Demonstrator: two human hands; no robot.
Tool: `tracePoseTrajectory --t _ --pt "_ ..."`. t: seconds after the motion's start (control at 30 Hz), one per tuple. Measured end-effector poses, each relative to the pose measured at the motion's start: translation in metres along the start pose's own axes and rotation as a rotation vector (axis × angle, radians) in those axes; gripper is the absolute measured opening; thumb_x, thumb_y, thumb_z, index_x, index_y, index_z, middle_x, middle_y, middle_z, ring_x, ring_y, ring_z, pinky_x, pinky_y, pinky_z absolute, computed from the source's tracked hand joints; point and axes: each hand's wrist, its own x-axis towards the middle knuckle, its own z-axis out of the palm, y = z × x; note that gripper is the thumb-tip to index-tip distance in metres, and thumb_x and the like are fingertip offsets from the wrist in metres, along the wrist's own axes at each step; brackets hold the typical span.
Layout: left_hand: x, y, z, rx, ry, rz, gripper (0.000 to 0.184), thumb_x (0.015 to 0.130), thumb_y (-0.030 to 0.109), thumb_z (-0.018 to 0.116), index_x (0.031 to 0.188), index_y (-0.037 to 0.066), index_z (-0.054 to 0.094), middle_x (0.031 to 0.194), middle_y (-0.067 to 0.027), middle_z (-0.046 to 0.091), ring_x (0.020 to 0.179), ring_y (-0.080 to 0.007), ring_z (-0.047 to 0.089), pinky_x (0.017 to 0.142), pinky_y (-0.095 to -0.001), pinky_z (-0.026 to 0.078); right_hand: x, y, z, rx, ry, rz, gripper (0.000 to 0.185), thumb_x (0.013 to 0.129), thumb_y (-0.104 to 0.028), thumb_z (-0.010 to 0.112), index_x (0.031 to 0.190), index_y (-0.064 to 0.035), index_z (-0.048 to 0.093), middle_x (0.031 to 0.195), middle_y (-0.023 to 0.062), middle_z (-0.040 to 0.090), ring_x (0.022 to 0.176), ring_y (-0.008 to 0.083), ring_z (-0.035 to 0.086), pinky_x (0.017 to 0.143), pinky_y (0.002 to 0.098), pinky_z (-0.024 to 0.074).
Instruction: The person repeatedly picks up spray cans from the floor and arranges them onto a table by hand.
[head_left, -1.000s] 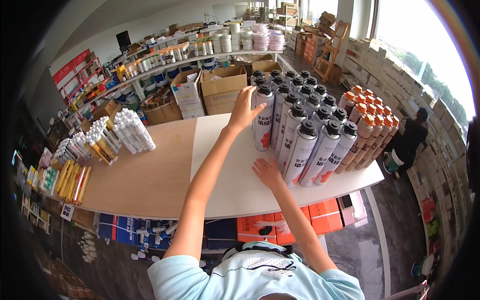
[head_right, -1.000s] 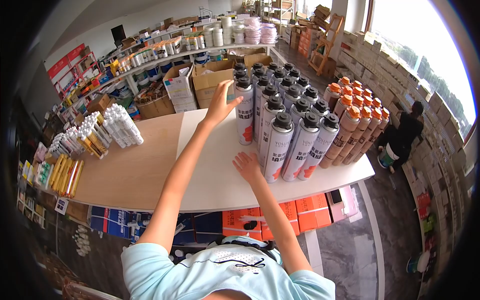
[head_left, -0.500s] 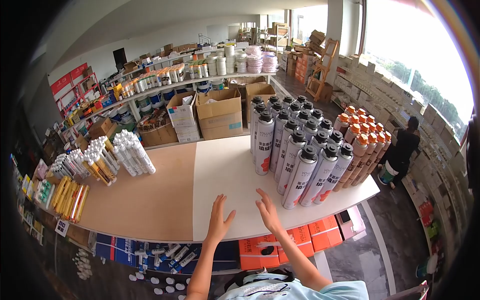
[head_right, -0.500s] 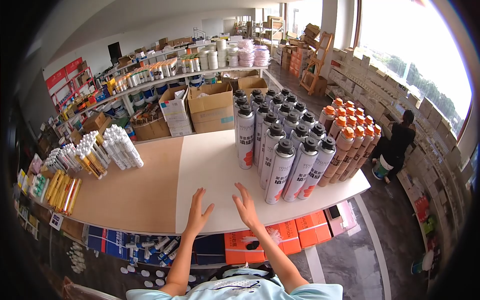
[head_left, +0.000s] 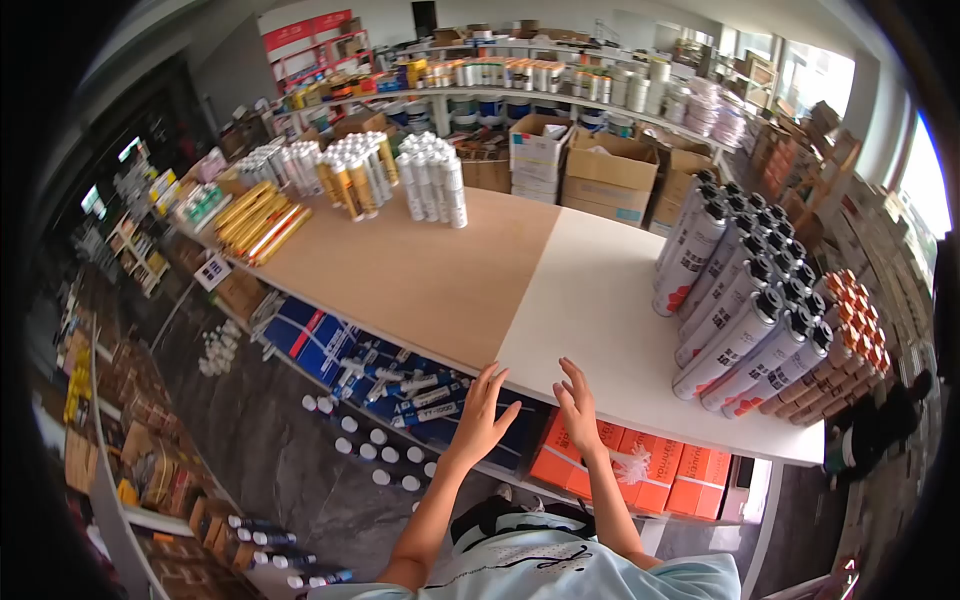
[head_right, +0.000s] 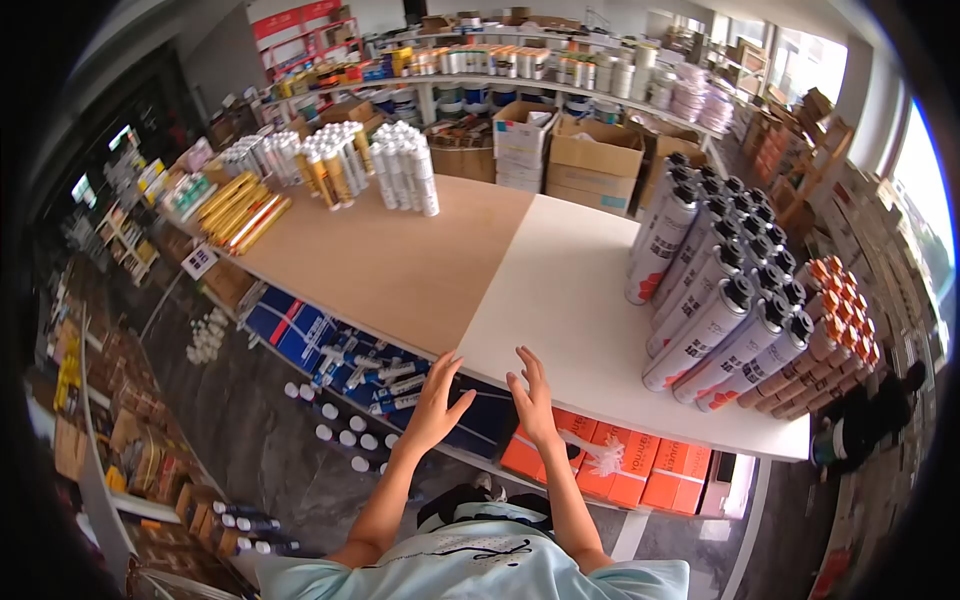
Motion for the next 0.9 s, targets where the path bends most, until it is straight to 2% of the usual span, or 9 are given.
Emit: tracePoseTrajectory --t 0.1,0.2,0.33,0.5,0.6,0.67,0.77,0.83,0.9 --pt "-0.037 0.016 -0.014 0.052 0.16 -0.123 0.058 0.093 0.017 0.067 0.142 0.003 0.04 0.149 -0.0204 0.037 0.14 -0.04 0.036 0.112 -0.0459 0.034 -0.008 0.002 0.026 0.057 -0.205 -0.021 0.051 0.099 -0.025 0.053 0.143 -0.0002 0.042 0.151 0.0211 0.037 0.141 0.036 0.036 0.113 0.0453 0.0342" --pt "-0.084 0.024 -0.009 0.138 0.319 -0.24 0.059 0.092 0.017 0.068 0.143 0.004 0.04 0.148 -0.0212 0.039 0.14 -0.0384 0.037 0.112 -0.0449 0.035 -0.025 -0.008 0.041 -0.189 -0.398 -0.175 0.054 0.096 -0.026 0.057 0.142 0.0005 0.044 0.152 0.0237 0.035 0.141 0.0392 0.035 0.115 0.0438 0.0308" --pt "-0.162 0.071 0.003 0.232 0.481 -0.479 0.058 0.092 0.019 0.068 0.142 0.005 0.042 0.149 -0.022 0.039 0.139 -0.0395 0.037 0.112 -0.0445 0.034 -0.073 -0.005 0.061 -0.034 -0.642 -0.226 0.051 0.092 -0.015 0.062 0.137 0.002 0.047 0.145 0.0239 0.043 0.133 0.0405 0.044 0.11 0.043 0.0362" --pt "-0.249 0.122 0.016 0.335 0.678 -0.649 0.058 0.089 0.019 0.068 0.139 0.006 0.044 0.145 -0.0216 0.04 0.133 -0.042 0.041 0.11 -0.0468 0.036 -0.139 0.022 0.09 -0.003 -0.905 -0.322 0.051 0.09 -0.01 0.063 0.136 0.0025 0.046 0.141 0.0247 0.046 0.128 0.0413 0.048 0.105 0.043 0.0414" --pt "-0.302 0.144 0.021 0.419 0.797 -0.766 0.058 0.088 0.019 0.069 0.138 0.005 0.045 0.144 -0.0216 0.042 0.133 -0.0416 0.041 0.109 -0.0467 0.036 -0.177 0.009 0.102 0.067 -1.114 -0.329 0.05 0.091 -0.01 0.063 0.137 0.0003 0.046 0.14 0.023 0.047 0.127 0.0401 0.049 0.1 0.0414 0.0452" --pt "-0.328 0.167 0.021 0.456 0.862 -0.885 0.057 0.087 0.019 0.069 0.137 0.004 0.046 0.143 -0.0216 0.043 0.133 -0.0415 0.041 0.109 -0.0469 0.036 -0.197 0.0 0.109 0.055 -1.244 -0.386 0.051 0.092 -0.012 0.062 0.138 0.0 0.045 0.14 0.0231 0.047 0.129 0.0399 0.047 0.105 0.0423 0.0403" --pt "-0.359 0.192 0.02 0.478 0.971 -0.957 0.054 0.086 0.014 0.07 0.135 0.003 0.047 0.142 -0.0223 0.044 0.133 -0.0428 0.042 0.109 -0.0447 0.039 -0.224 -0.016 0.12 0.02 -1.357 -0.469 0.052 0.092 -0.013 0.062 0.139 -0.0002 0.044 0.141 0.0238 0.046 0.131 0.0404 0.044 0.11 0.0433 0.0344" --pt "-0.374 0.199 0.021 0.511 1.03 -1.007 0.054 0.087 0.015 0.07 0.134 0.003 0.048 0.142 -0.0226 0.043 0.132 -0.0424 0.043 0.109 -0.0455 0.039 -0.241 -0.022 0.129 0.009 -1.39 -0.481 0.051 0.092 -0.012 0.061 0.139 0.0001 0.044 0.14 0.0235 0.046 0.131 0.0402 0.044 0.11 0.0439 0.0345" --pt "-0.386 0.209 0.019 0.553 0.967 -1.019 0.054 0.088 0.017 0.069 0.135 0.004 0.047 0.143 -0.0227 0.043 0.133 -0.0411 0.042 0.109 -0.0475 0.037 -0.261 -0.018 0.14 -0.002 -1.416 -0.488 0.05 0.093 -0.011 0.061 0.139 0.0003 0.044 0.141 0.0232 0.046 0.131 0.0396 0.044 0.11 0.0434 0.0351"
